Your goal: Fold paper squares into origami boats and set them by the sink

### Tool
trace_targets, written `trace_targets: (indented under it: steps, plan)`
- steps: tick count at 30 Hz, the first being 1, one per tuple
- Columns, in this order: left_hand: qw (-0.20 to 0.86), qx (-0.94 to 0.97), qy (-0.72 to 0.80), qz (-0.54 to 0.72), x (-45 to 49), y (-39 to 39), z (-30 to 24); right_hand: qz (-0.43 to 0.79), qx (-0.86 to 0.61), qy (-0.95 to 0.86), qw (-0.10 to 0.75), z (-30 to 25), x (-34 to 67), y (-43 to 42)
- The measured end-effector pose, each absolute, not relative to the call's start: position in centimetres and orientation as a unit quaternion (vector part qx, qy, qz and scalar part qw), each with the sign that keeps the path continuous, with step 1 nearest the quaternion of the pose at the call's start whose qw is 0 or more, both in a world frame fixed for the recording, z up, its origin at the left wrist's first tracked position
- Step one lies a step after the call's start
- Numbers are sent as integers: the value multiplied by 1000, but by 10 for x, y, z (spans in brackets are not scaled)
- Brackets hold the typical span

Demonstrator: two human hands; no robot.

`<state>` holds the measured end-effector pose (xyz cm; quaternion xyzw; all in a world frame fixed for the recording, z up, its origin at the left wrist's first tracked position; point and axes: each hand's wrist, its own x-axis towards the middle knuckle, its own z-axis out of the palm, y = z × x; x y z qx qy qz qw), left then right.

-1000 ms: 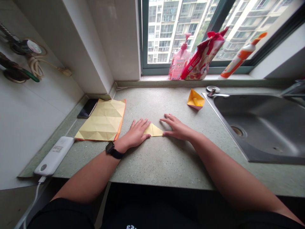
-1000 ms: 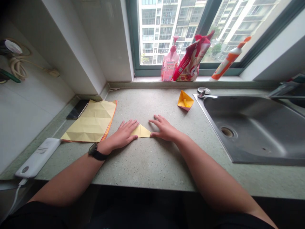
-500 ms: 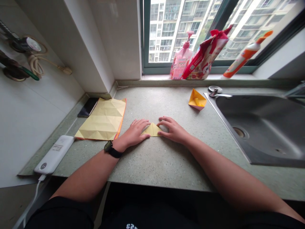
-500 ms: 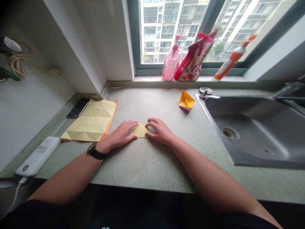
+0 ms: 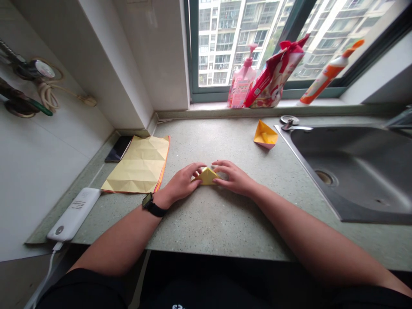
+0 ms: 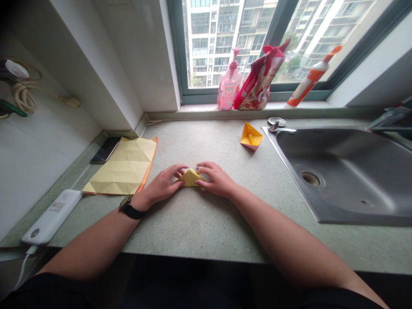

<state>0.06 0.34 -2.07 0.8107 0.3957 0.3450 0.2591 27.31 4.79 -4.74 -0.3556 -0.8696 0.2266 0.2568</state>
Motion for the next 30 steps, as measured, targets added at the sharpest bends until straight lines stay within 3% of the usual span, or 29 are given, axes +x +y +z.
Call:
trace_targets:
  steps: [4,11,19,25,30]
  plan:
    - [227,812,379,381,2,2,-18,254,-310,-863,307,-40,270,45]
    - [145,814,368,425,1,2,-12,191,-263,-850,414,-27,263,32]
    - [193,801,362,436,5,-5,-13,161,-272,-863,395,-26,258,22]
    - [157,804,349,455,6,-9,-4,165,-291,-842,422,-26,259,24]
    - [174,807,345,447,4,-9,0,161,-321,-851,382,-30,262,29]
